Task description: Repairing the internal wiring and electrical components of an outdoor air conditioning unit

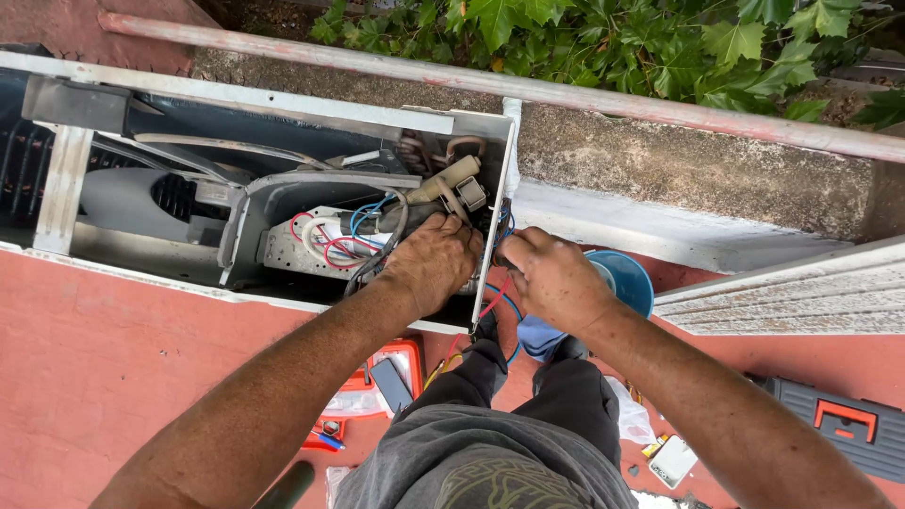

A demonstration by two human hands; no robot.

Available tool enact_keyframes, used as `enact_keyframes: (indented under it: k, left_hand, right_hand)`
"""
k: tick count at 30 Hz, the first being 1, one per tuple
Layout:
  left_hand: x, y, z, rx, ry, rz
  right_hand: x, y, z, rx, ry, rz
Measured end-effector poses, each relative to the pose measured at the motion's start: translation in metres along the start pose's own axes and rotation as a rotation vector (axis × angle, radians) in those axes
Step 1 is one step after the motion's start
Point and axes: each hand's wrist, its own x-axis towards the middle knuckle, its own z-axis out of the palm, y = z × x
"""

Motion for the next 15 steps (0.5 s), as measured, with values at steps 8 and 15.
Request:
enact_keyframes:
  k: [8, 15]
  left_hand:
    - [0.000, 0.002, -0.006, -0.002, 0.006, -0.048]
    - [0.001, 0.003, 0.007, 0.008, 0.030, -0.039]
  right_hand:
    - [0.001, -0.003, 0.000, 0.011, -0.034, -0.042]
    - [0.001, -0.007, -0.002, 0.007, -0.063, -0.036]
